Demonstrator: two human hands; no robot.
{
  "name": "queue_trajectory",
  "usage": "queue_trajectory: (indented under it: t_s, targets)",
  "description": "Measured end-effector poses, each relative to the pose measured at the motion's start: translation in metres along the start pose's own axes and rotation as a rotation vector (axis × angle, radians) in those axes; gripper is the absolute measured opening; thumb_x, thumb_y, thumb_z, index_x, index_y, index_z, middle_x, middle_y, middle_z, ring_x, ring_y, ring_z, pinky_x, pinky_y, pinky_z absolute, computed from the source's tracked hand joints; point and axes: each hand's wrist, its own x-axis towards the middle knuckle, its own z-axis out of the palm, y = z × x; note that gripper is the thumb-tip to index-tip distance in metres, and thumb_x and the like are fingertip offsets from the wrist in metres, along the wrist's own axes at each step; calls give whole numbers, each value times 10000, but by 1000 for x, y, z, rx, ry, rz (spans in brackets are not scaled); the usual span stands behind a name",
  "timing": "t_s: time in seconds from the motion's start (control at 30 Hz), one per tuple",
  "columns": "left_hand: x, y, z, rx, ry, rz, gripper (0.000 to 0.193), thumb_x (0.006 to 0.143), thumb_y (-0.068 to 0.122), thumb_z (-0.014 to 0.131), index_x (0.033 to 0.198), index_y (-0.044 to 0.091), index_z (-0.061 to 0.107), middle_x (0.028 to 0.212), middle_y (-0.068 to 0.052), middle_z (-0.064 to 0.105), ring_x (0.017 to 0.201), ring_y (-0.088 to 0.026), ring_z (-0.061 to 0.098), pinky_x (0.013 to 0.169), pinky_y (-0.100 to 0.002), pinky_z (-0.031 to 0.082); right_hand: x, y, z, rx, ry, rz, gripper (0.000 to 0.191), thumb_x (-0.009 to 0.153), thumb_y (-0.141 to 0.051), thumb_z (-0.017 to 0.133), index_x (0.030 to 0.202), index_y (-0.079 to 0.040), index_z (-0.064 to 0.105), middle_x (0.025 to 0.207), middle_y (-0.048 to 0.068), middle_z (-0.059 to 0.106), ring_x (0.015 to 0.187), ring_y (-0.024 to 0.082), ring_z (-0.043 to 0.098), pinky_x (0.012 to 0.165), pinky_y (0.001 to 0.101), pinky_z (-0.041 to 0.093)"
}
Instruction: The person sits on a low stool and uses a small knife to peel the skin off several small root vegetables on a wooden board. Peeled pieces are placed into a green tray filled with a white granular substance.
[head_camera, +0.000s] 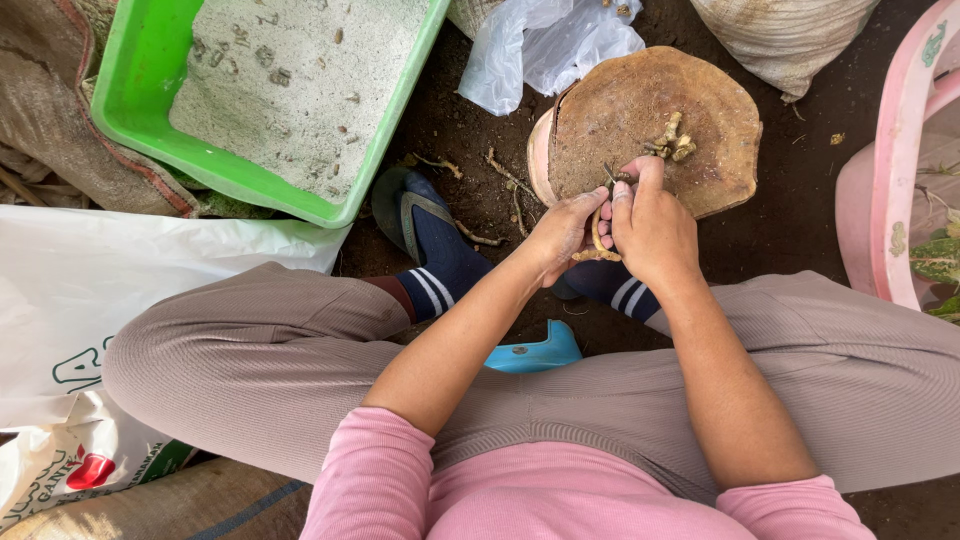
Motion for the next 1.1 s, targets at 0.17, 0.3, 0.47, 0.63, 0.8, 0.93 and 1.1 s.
queue_trajectory:
  t_s: [0.17,0.3,0.47,0.63,0.8,0.93,1.1]
  targets:
    - [-3,1,1,49,11,-25,333,1062,371,522,880,108,612,758,-1,579,667,-132,586,646,-270,511,5,5,5,-60,13,16,268,1089,-269,453,1268,-69,458,860,135,746,855,368,716,790,500,526]
    - [-9,0,4,191,50,0,342,1059,385,474,902,105,591,739,-1,568,646,-143,582,608,-279,478,10,21,8,-17,33,-50,304,1077,-261,477,1313,-70,485,891,177,725,864,376,700,777,497,518]
    - [-26,3,6,342,9,254,360,1113,337,412,976,59,596,769,-13,561,708,-135,558,678,-288,496,16,34,-2,568,-90,38,393,1061,-224,449,1432,-99,488,792,78,636,646,139,526,598,300,438]
    - [-53,19,24,596,53,472,349,1134,313,391,1048,59,615,809,-11,564,766,-118,547,745,-279,506,6,27,-18,948,-105,0,398,1085,-245,426,1428,-68,522,734,30,577,523,44,393,476,197,327]
    - [-88,39,52,776,94,585,307,1123,288,409,1058,65,610,826,-54,587,786,-178,595,771,-322,524,-17,17,-29,1083,-66,-189,300,1076,-164,590,1307,23,629,796,5,577,585,24,411,514,184,324]
    - [-106,51,68,951,114,860,246,1131,253,467,1075,59,608,957,-133,618,951,-302,617,877,-389,502,-27,12,-30,1131,22,-223,195,1073,-77,628,1226,42,647,832,16,619,624,18,465,542,182,355]
    - [-117,61,80,1030,167,847,218,1097,241,510,1101,51,616,981,-145,625,973,-342,602,894,-420,485,-35,13,-41,1224,-3,-251,211,1083,-63,600,1252,43,668,850,31,653,621,10,460,544,170,342]
